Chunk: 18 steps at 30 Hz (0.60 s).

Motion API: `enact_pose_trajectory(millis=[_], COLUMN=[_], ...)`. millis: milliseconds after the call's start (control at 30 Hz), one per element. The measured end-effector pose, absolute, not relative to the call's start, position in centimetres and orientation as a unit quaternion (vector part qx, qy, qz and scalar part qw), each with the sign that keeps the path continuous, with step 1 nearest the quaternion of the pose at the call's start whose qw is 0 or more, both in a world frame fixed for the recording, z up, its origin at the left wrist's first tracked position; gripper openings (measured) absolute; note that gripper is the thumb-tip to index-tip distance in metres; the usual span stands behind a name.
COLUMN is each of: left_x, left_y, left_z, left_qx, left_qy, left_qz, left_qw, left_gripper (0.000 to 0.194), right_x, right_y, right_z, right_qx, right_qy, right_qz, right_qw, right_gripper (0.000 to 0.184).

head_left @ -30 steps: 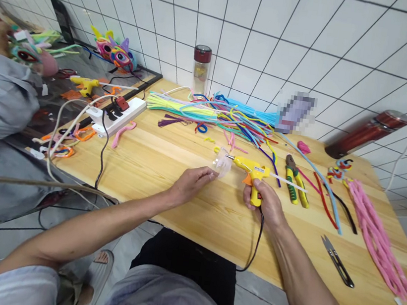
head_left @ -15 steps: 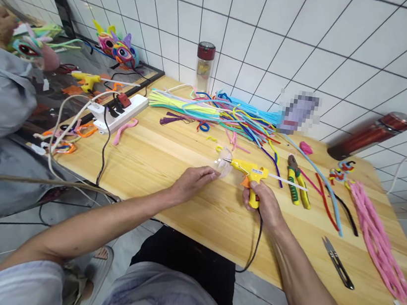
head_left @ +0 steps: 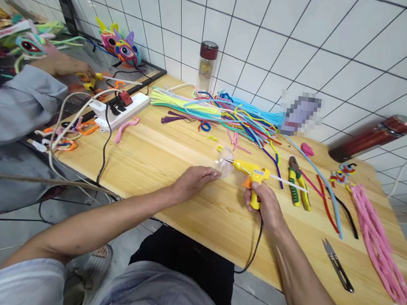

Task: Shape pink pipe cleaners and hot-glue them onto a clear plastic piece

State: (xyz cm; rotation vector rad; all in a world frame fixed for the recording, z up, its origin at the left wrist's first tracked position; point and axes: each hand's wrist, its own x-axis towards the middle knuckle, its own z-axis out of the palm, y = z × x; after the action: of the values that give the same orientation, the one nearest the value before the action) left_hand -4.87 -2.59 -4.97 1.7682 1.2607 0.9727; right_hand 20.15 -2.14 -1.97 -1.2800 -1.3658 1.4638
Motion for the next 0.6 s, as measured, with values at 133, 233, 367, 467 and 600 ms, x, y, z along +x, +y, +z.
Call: enact_pose_trajectory(millis=[133, 233, 367, 467, 600], left_x=[-4.9, -4.9, -5.0, -5.0, -5.0], left_y=[-2.4, -2.3, -2.3, -2.4, -2.5], left_z=[-5.4, -5.5, -5.1, -4.7, -4.4], left_qx=[0.699, 0.701, 0.703, 0.704, 0.701], left_qy=[0.492, 0.493, 0.498, 0.504, 0.508], left_qz=[0.373, 0.371, 0.359, 0.350, 0.345], left_qw=[0.361, 0.359, 0.358, 0.358, 0.363], left_gripper=[0.025, 0.025, 0.025, 0.025, 0.026], right_x=[20.1, 20.1, 20.1, 20.1, 20.1], right_y=[-2.2, -2.2, -2.1, -2.1, -2.1], right_z=[-1.8, -1.6, -1.7, -1.8, -1.6], right_qx=[-0.500, -0.504, -0.504, -0.500, -0.503], right_qy=[-0.541, -0.544, -0.539, -0.536, -0.537], right_qz=[0.566, 0.559, 0.560, 0.563, 0.559], right_qw=[0.370, 0.372, 0.377, 0.383, 0.383], right_gripper=[0.040, 0.040, 0.040, 0.039, 0.040])
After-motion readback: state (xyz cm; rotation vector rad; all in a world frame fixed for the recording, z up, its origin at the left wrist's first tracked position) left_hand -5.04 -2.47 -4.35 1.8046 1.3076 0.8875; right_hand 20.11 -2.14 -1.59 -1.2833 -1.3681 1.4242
